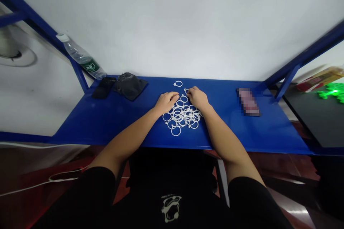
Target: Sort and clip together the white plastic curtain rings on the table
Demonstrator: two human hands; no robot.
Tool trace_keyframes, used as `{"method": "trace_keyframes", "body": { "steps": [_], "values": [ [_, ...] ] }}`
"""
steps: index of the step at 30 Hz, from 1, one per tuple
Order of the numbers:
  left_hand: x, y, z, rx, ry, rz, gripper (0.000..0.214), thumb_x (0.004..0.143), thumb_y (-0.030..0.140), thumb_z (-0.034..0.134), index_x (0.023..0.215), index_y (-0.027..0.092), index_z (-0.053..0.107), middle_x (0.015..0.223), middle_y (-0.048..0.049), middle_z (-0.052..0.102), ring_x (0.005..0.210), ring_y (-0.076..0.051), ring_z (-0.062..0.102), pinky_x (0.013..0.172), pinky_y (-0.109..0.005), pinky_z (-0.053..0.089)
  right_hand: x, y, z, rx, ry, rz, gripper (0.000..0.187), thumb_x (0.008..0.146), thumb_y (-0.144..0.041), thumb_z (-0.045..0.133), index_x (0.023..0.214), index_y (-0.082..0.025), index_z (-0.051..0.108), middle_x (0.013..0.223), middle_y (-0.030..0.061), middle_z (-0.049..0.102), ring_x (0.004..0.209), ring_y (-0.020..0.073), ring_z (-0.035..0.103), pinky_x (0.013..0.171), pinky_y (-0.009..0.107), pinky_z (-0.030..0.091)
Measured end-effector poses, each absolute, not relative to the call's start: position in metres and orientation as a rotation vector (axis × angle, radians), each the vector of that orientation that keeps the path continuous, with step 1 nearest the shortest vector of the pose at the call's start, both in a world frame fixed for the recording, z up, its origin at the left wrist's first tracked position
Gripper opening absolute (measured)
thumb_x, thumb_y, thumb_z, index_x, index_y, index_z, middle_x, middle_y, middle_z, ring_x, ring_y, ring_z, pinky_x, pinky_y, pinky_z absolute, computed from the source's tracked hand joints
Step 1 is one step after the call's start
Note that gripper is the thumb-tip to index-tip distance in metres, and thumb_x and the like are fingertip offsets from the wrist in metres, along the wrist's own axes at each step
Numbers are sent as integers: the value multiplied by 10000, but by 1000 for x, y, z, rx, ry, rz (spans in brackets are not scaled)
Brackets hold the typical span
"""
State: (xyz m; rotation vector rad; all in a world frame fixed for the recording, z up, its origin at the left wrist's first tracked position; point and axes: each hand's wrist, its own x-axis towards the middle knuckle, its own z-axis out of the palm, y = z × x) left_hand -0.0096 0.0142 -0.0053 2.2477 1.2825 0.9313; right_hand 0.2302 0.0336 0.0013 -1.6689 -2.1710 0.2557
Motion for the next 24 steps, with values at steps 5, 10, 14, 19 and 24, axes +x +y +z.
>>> {"method": "trace_keyframes", "body": {
  "steps": [5,10,14,19,24],
  "values": [
    [-10,16,-7,2166,1332,1009,389,1163,394,577,1451,184,733,1252,-116,845,1228,-289,788,1095,-446,612,223,23,8,-1218,-2173,465,157,1070,-353,579,1011,-240,670,998,89,715,908,255,656,849,382,531],
    [-12,17,-4,2192,1286,1119,287,1145,300,615,1342,218,808,1324,-111,832,1224,-275,799,1120,-456,616,210,11,13,-1060,-2141,587,213,1053,-432,608,963,-247,661,965,64,739,891,241,666,868,393,538],
    [-10,14,-1,2236,1238,1131,222,1115,264,685,1270,265,844,1226,-81,860,1127,-250,817,1056,-458,638,208,9,12,-1093,-2066,615,280,1060,-511,619,1077,-242,699,984,65,779,849,233,684,814,378,545],
    [-8,11,0,2247,1157,1095,238,1086,237,734,1286,306,842,1195,-64,863,1101,-236,813,1039,-453,645,211,7,11,-1170,-2019,581,329,1064,-549,620,1124,-243,724,929,62,789,755,224,675,736,361,528],
    [-10,10,3,2284,1204,1105,183,1078,224,739,1203,280,861,1133,-66,870,1057,-242,821,1006,-448,623,208,4,13,-1187,-2021,554,329,1066,-530,604,1123,-236,740,892,62,791,759,233,685,716,354,512]
  ]
}}
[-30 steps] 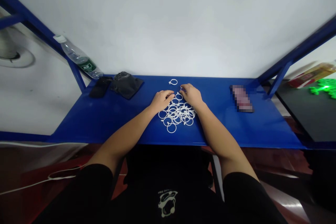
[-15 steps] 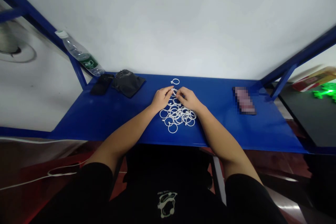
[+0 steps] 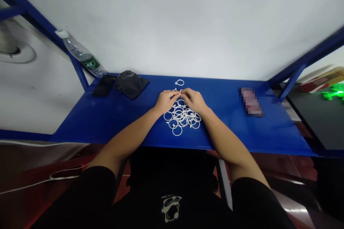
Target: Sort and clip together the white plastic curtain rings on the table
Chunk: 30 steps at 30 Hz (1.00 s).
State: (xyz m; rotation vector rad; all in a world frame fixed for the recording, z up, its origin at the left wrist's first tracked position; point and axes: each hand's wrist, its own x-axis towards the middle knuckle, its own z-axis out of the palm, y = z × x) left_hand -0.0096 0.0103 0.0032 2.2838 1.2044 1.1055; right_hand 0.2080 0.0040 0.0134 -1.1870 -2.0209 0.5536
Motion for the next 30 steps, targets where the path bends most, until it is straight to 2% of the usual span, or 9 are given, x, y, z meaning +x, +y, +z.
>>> {"method": "trace_keyframes", "body": {
  "steps": [6,9,13,16,18,20,22,27,30],
  "values": [
    [-9,8,5,2347,1216,1100,129,1080,239,722,1076,258,850,1039,-43,869,1004,-230,813,989,-428,588,203,-1,17,-1194,-2003,551,325,1072,-528,602,999,-244,743,802,36,755,693,209,638,697,338,490],
    [-8,7,4,2343,1204,1130,115,1071,223,726,1074,237,840,1028,-49,865,998,-228,808,984,-419,576,204,-2,18,-1190,-1988,569,336,1061,-538,628,988,-237,757,782,30,745,670,197,618,676,330,478],
    [-7,7,3,2327,1244,1115,126,1070,204,713,1117,231,827,1061,-43,854,1033,-230,787,1009,-425,562,211,10,18,-1199,-1958,572,353,1048,-547,653,1019,-225,794,873,55,793,718,207,657,715,346,534],
    [-6,7,3,2355,1254,1021,130,1048,203,738,1122,249,835,1161,-43,831,1094,-234,754,1045,-432,555,218,32,15,-1262,-1962,486,346,1064,-434,596,1214,-200,801,1151,120,840,867,248,745,866,414,614],
    [-4,6,4,2368,1256,962,111,1019,208,776,1097,252,842,1209,-49,811,1123,-239,737,1066,-437,549,219,48,12,-1298,-2075,441,413,1046,-346,581,1388,-191,754,1371,151,802,1093,301,773,1028,485,615],
    [-3,4,5,2361,1276,929,81,996,233,813,1068,254,844,1231,-50,801,1155,-249,725,1078,-448,538,215,62,10,-1316,-2203,437,503,1028,-268,562,1508,-186,688,1522,153,734,1339,329,715,1175,522,560],
    [-3,2,8,2340,1306,916,66,990,276,835,1053,259,841,1239,-45,800,1186,-259,715,1092,-464,522,209,72,9,-1358,-2301,444,564,1016,-233,562,1573,-192,639,1559,144,712,1418,328,679,1218,520,537],
    [-5,4,11,2253,1407,875,82,1038,331,791,1070,269,834,1220,-34,813,1204,-269,707,1110,-475,497,197,78,15,-1547,-2354,364,605,991,-258,636,1591,-179,629,1313,145,820,1189,333,767,1037,475,616],
    [-6,8,9,2196,1478,858,87,1052,312,767,1082,270,837,1229,-35,819,1214,-278,711,1097,-464,507,200,71,19,-1626,-2387,315,482,995,-243,617,1459,-199,739,1290,144,832,1144,327,771,983,441,609]
  ]
}}
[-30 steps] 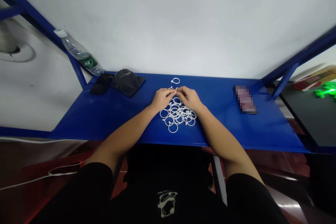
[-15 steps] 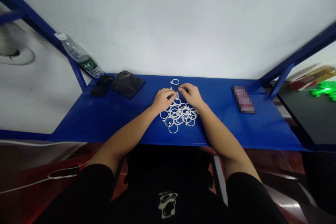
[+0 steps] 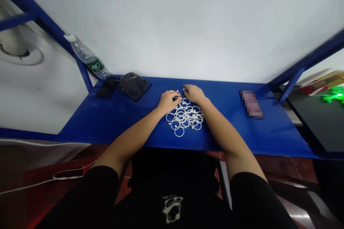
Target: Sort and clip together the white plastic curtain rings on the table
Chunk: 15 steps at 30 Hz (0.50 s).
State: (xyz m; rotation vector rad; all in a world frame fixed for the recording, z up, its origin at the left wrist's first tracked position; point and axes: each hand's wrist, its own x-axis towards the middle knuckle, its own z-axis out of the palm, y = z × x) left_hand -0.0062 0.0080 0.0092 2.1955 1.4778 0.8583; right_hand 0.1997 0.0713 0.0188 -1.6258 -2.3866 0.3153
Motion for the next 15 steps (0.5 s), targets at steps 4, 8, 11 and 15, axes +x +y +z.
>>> {"method": "trace_keyframes", "body": {
  "steps": [4,8,11,15],
  "values": [
    [-7,10,9,2163,1504,855,135,1059,311,750,1154,267,835,1280,-54,810,1241,-289,706,1101,-452,521,212,53,25,-1633,-2354,289,306,1001,-259,606,1205,-220,831,1227,135,847,1070,316,774,909,410,586],
    [-7,7,13,2186,1513,861,232,1081,313,717,1283,252,813,1365,-75,784,1305,-297,686,1148,-459,510,224,31,33,-1424,-2179,422,259,1039,-353,594,1119,-210,795,1013,100,849,877,261,753,813,370,558],
    [-8,6,14,2211,1550,826,263,1096,325,697,1332,266,796,1456,-74,752,1382,-303,654,1187,-474,492,230,19,39,-1317,-2060,486,267,1064,-391,562,1133,-211,747,921,81,826,789,238,725,776,358,542],
    [-9,6,12,2223,1570,711,348,1103,373,700,1434,275,740,1587,-77,685,1501,-324,590,1249,-520,452,235,12,39,-1314,-2020,452,233,1071,-382,530,1098,-219,694,870,80,795,754,240,696,770,367,525]
  ]
}}
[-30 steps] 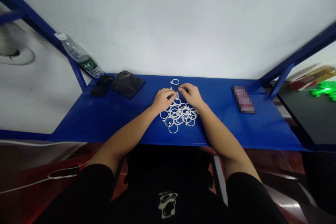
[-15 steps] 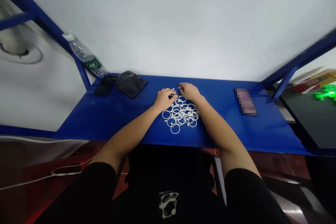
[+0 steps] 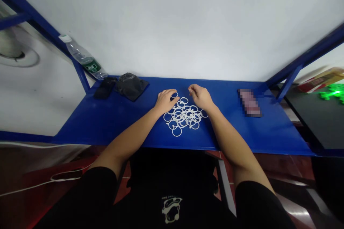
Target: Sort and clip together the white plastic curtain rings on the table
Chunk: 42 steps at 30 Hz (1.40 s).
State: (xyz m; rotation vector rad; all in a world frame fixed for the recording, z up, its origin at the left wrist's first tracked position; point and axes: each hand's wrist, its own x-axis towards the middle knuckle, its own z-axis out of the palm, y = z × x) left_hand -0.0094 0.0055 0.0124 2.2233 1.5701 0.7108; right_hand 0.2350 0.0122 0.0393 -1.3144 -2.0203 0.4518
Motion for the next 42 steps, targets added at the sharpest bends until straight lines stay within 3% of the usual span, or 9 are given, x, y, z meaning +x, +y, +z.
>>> {"method": "trace_keyframes", "body": {
  "steps": [7,14,25,33,42],
  "values": [
    [-10,4,12,2275,1521,636,397,1098,391,721,1473,262,704,1577,-79,691,1519,-319,580,1298,-534,397,243,6,35,-1385,-2023,382,269,1090,-378,482,1149,-219,691,868,83,773,771,249,688,734,372,503],
    [-12,6,9,2288,1502,661,339,1088,368,733,1408,255,747,1447,-80,757,1407,-311,648,1232,-509,460,243,3,41,-1322,-2327,471,271,1014,-378,618,1121,-242,826,1002,73,826,874,239,729,806,382,531],
    [-11,2,11,2374,1273,683,200,1076,358,742,1245,269,803,1308,-52,819,1244,-268,722,1128,-464,524,246,6,36,-1300,-2428,457,331,1028,-386,620,1241,-247,832,1217,119,789,1062,296,736,965,461,588],
    [-10,1,12,2302,1446,727,218,1101,352,693,1267,276,811,1348,-62,800,1292,-298,680,1133,-490,499,239,6,32,-1321,-2441,413,324,1036,-349,607,1244,-221,820,1123,124,802,1021,287,737,915,417,568],
    [-12,4,8,2273,1568,706,67,1019,264,776,986,281,832,1322,-43,799,1282,-329,648,1104,-527,467,234,3,33,-1309,-2411,434,335,1055,-399,581,1218,-229,820,1095,107,814,984,274,741,877,411,550]
  ]
}}
